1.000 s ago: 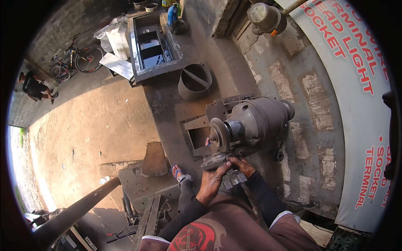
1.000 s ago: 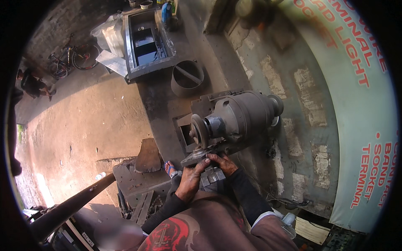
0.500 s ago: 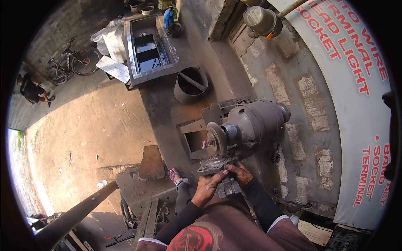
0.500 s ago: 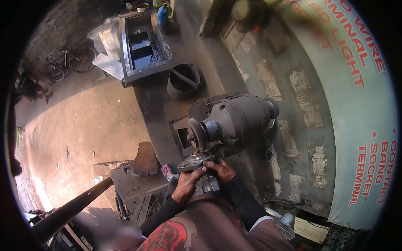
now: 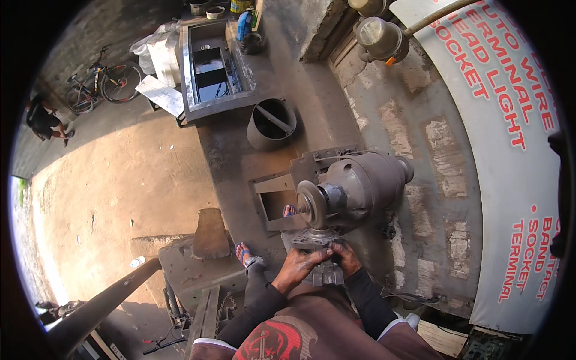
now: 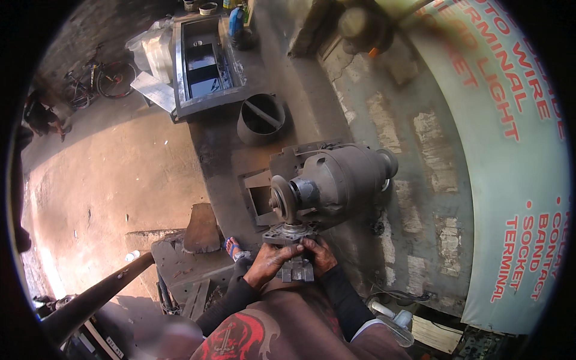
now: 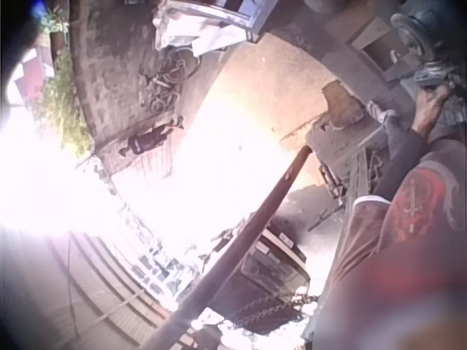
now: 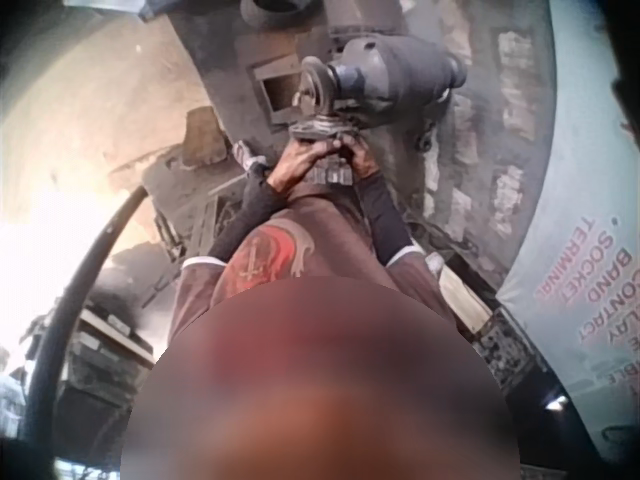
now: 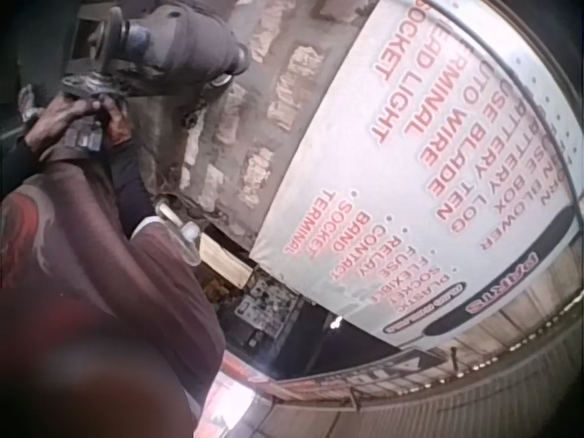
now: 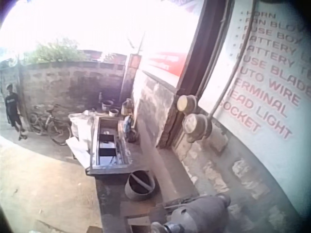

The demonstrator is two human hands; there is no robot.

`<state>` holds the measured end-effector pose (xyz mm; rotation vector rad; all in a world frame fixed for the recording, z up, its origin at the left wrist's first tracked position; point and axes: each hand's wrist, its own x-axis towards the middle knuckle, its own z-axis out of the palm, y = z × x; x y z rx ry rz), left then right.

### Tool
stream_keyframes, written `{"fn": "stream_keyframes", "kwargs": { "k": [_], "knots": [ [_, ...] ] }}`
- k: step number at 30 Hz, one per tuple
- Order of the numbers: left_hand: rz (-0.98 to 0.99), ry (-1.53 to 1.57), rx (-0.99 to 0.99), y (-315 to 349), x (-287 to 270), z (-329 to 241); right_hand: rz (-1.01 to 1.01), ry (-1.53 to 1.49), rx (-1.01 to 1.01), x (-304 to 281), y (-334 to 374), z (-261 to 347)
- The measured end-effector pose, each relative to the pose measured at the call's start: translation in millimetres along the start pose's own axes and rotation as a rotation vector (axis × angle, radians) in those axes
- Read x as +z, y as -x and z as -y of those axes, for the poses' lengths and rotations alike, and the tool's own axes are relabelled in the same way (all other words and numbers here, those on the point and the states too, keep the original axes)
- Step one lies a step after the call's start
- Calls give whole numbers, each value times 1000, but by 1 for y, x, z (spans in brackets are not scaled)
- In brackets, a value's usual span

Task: The person picks up a cylindrical mechanical component and a circular part from a workbench, then moves to a bench grinder. They repeatedly press the circular part against the rotating grinding wheel, rotating and repositioning it to grind different surfaces. The person continues this process for the duration of the clip.

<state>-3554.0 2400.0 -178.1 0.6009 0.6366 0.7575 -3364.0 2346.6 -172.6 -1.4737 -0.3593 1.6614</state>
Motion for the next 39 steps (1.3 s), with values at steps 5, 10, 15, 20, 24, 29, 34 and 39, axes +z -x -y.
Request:
{"fn": "stream_keyframes", "kwargs": {
  "k": [5, 10, 15, 20, 24, 29, 34, 39],
  "knots": [
    [-11, 57, -33, 2, 3, -3, -44, 40, -9, 1, 3, -4],
    [-109, -5, -14, 7, -2, -7, 16, 39, -1, 15, -6, -7],
    [-102, 83, -26, 11, -8, -8, 71, 29, 56, 22, -15, -4],
    [-102, 66, 43, 15, -11, -4, 36, 10, 60, 25, -13, -2],
    [-162, 156, -64, 7, -17, -3, -40, 26, 97, 32, -15, 0],
    [-98, 118, -271, 8, -36, -5, 14, -11, 73, 31, -6, -1],
    [60, 548, -521, 16, -41, 9, -6, -228, 142, 10, 10, -11],
    [-71, 295, -456, 12, -44, 4, 35, -422, 112, 0, -2, -30]
  ]
}}
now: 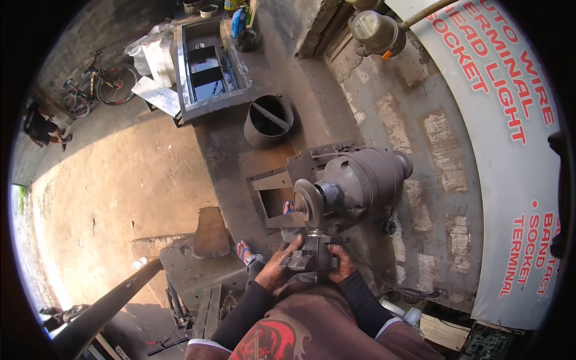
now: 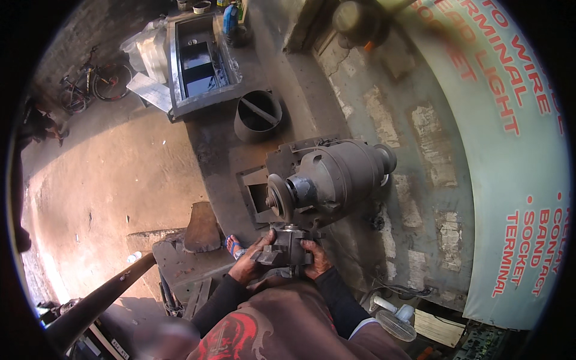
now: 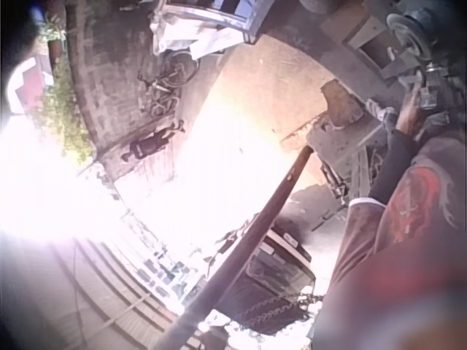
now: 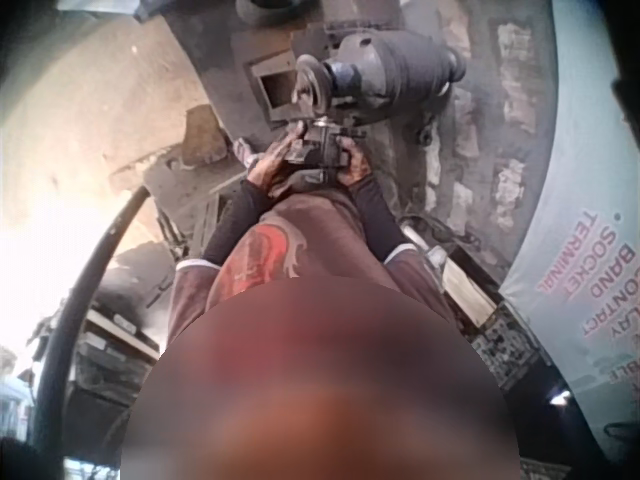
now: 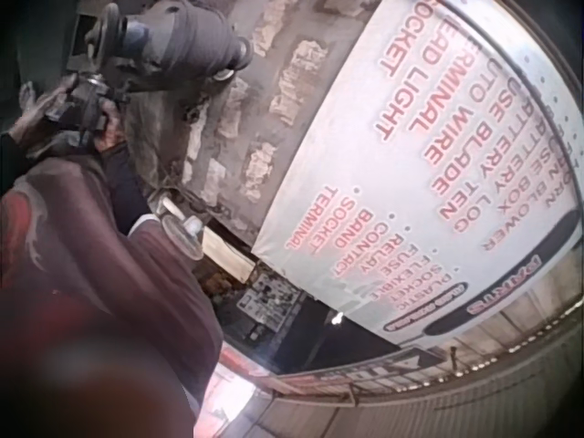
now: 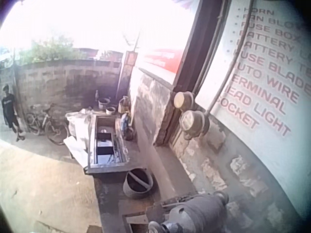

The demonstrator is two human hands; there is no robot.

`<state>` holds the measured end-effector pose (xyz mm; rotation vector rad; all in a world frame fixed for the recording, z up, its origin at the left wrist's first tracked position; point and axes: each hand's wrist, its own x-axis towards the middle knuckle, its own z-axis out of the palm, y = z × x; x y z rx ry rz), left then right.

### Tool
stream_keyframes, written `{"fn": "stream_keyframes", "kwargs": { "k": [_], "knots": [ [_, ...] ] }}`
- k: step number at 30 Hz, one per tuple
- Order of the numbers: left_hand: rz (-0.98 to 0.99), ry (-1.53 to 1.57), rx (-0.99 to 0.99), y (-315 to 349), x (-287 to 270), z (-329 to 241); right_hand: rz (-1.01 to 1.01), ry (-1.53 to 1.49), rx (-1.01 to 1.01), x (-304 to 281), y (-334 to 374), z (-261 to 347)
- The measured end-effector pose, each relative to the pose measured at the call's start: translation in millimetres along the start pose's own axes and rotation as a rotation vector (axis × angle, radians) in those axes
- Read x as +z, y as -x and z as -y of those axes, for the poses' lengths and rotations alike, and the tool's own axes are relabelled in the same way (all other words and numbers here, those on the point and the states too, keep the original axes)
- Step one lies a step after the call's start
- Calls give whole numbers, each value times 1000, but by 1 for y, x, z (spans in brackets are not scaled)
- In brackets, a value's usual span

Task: The person picks up a cylindrical mechanical component and a circular part from a workbench, then moves to a bench grinder. They repeatedly press the circular part against the rotating grinding wheel, rotating and repositioning it to grind different surfaces. The person continues this process for the duration of the clip.

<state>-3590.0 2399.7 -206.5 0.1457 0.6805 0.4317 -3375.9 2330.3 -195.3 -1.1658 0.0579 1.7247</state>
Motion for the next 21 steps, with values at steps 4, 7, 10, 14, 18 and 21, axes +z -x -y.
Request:
{"fn": "stream_keyframes", "kwargs": {
  "k": [4, 7, 10, 14, 18, 21],
  "knots": [
    [-176, -65, 75, 22, 1, -19, -177, 63, -63, 1, -13, -7],
    [-420, -793, 485, 27, 20, -15, -215, 91, -18, 12, -17, -4],
    [-644, -701, 492, 10, 31, -21, -111, 40, -29, 28, -21, 2],
    [-666, -605, 517, -20, 26, -47, -244, 89, -89, 47, -23, 3],
    [-628, -519, 481, -34, 30, -53, -260, 48, -21, 52, -18, 9],
    [-622, -581, 542, -30, 33, -45, -273, 51, -43, 52, -19, 11]
  ]
}}
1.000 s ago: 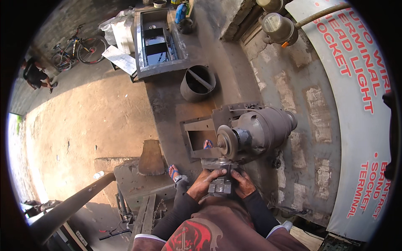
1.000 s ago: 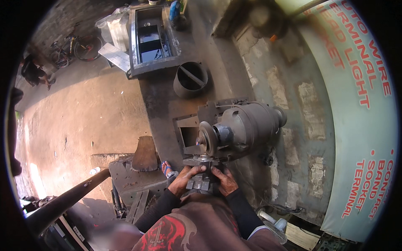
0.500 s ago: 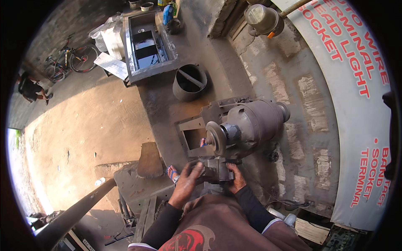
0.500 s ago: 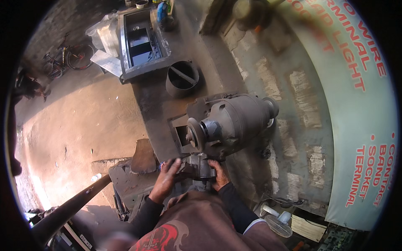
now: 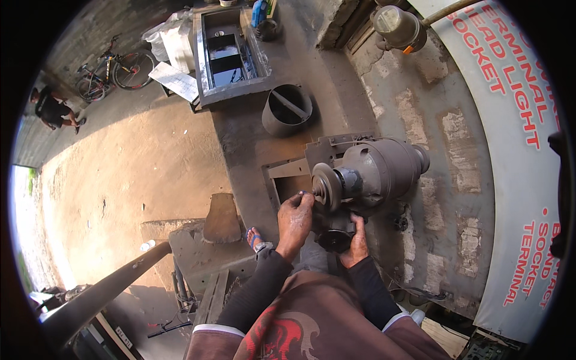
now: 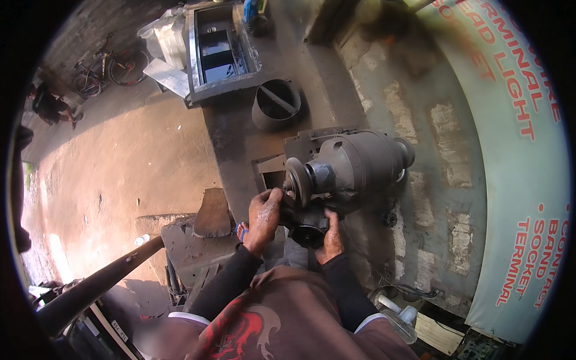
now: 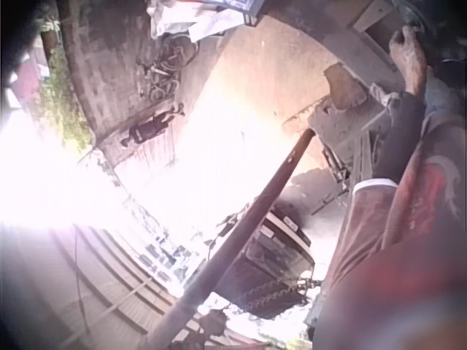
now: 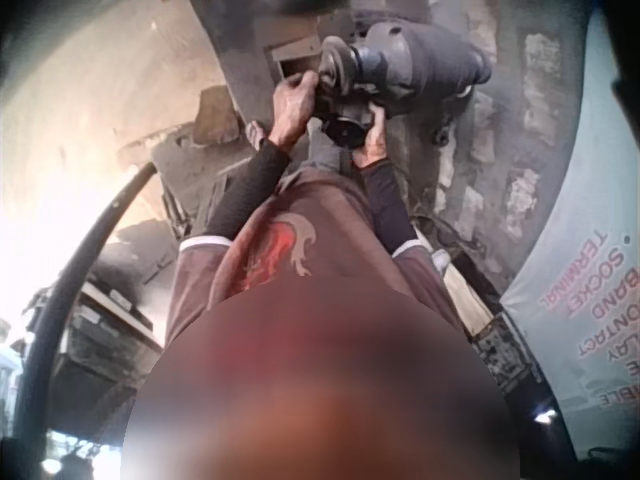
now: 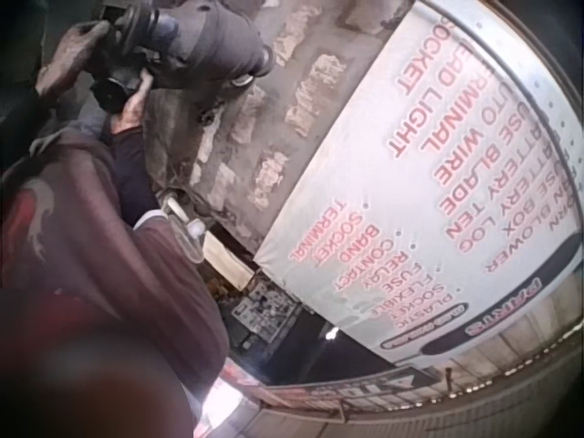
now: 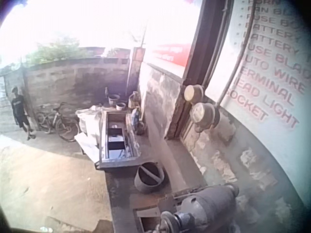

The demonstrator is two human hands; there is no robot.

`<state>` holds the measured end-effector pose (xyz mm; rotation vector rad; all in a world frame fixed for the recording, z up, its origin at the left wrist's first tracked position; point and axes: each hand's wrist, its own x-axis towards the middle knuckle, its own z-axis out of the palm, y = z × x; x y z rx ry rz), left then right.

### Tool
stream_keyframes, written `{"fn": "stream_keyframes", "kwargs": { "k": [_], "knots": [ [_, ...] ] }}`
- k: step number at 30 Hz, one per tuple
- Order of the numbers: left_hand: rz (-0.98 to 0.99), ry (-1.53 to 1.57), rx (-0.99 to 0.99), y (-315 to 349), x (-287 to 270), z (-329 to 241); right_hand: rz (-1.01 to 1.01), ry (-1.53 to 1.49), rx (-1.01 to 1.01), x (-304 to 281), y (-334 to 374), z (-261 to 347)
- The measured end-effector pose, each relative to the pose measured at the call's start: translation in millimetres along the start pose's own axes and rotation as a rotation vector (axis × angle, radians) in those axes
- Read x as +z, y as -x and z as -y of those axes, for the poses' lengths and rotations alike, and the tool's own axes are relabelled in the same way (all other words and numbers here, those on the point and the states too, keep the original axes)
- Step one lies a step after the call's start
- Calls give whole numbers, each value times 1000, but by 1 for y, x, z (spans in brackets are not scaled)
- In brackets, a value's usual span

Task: The person picks up a cylindrical mechanical component and a circular part from a workbench, then moves to a bench grinder. They repeatedly press the circular part against the rotating grinding wheel, rotating and repositioning it to grind different surfaces. The person continues this process for the duration of the clip.

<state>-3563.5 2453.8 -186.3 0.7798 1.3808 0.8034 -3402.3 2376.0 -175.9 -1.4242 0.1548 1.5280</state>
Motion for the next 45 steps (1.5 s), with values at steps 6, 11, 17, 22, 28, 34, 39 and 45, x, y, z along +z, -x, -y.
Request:
{"fn": "stream_keyframes", "kwargs": {
  "k": [6, 11, 17, 22, 28, 34, 39, 45],
  "knots": [
    [63, 441, -185, -5, -18, 9, -59, 166, -74, 11, -2, -2],
    [8, 295, -43, 8, -23, 17, 8, 149, 38, 12, 14, 4],
    [-171, 419, 123, 13, -14, 30, -9, 238, 33, 3, 24, -15],
    [-176, 622, -11, 2, -11, 20, 4, 319, -223, -31, 25, -15],
    [-324, 913, -120, -19, 19, 11, 32, 369, -308, -34, -2, 1],
    [-354, 836, -161, -30, 23, 40, 64, 385, -273, -21, 10, 12],
    [-301, 547, -155, -32, -2, 58, 240, 948, -502, -26, 15, 3],
    [-309, 758, -404, -30, -15, 77, 540, 1236, -367, -64, -3, -11]
  ]
}}
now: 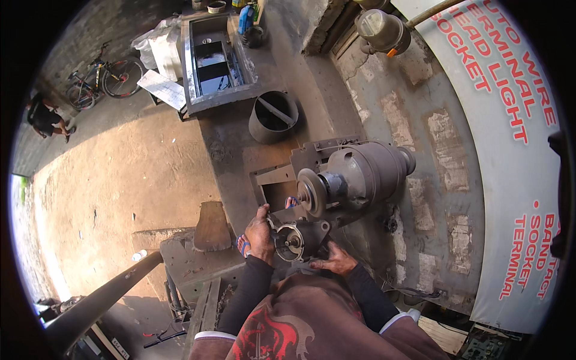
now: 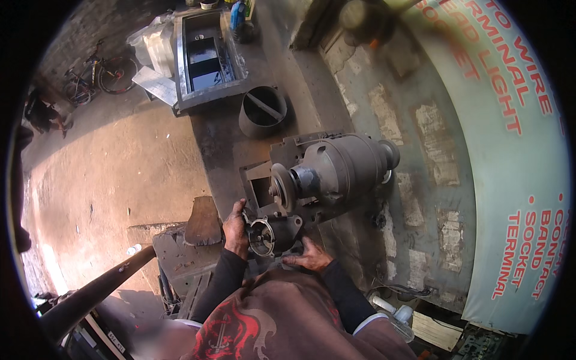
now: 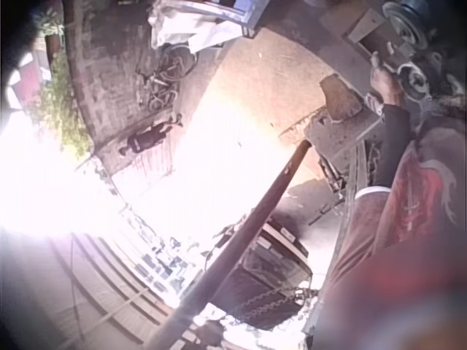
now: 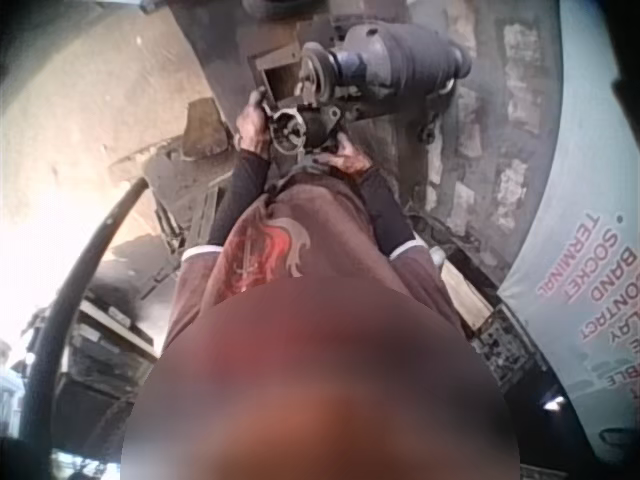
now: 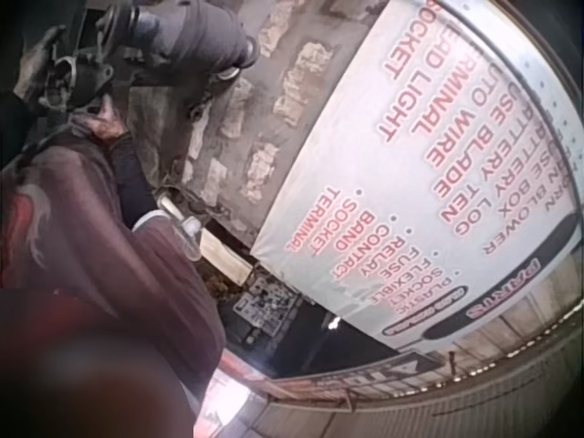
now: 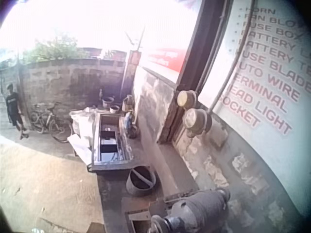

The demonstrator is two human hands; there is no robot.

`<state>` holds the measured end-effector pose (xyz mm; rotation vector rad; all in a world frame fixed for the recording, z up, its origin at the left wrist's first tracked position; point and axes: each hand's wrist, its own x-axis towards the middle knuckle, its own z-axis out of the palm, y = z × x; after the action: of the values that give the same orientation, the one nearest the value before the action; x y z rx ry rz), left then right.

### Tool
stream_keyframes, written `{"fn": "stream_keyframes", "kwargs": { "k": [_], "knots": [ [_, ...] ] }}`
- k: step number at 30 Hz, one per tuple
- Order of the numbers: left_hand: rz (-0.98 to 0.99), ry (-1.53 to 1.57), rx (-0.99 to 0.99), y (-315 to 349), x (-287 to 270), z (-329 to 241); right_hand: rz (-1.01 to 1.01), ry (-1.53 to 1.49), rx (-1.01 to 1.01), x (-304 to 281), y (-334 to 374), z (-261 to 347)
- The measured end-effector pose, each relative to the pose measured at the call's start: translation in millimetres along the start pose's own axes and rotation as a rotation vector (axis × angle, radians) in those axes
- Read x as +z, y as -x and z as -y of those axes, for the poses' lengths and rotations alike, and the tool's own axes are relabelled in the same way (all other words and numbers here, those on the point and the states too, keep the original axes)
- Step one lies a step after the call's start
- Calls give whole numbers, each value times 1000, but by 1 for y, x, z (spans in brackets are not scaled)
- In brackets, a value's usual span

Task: The person picks up a cylindrical mechanical component and a circular part from a workbench, then moves to a bench grinder. They repeatedly press the circular part against the rotating grinding wheel, rotating and repositioning it to grind different surfaces. The person continues this process for the duration of the clip.

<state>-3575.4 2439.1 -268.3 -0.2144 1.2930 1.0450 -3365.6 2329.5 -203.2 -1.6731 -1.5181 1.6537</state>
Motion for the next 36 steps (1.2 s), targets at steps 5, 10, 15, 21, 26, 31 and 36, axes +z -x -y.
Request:
{"fn": "stream_keyframes", "kwargs": {
  "k": [5, 10, 15, 21, 26, 31, 36],
  "knots": [
    [4, -160, 90, -2, -6, -9, -279, 19, 99, 19, -28, -20],
    [-58, -901, 341, 15, -15, -28, -289, -531, 96, 25, -30, 18],
    [118, -1061, 444, 21, -11, -35, -277, -472, 154, 17, -27, 59],
    [85, -1114, 318, 35, -29, -31, -303, -473, 233, 29, -16, 65],
    [176, -1208, 675, 31, -30, -27, -367, -296, 233, 27, -10, 66],
    [175, -1104, 405, 47, -32, -24, -279, -429, 136, 21, -9, 81],
    [481, -704, 420, 76, -10, -35, -340, -429, 63, 12, -11, 83]
  ]
}}
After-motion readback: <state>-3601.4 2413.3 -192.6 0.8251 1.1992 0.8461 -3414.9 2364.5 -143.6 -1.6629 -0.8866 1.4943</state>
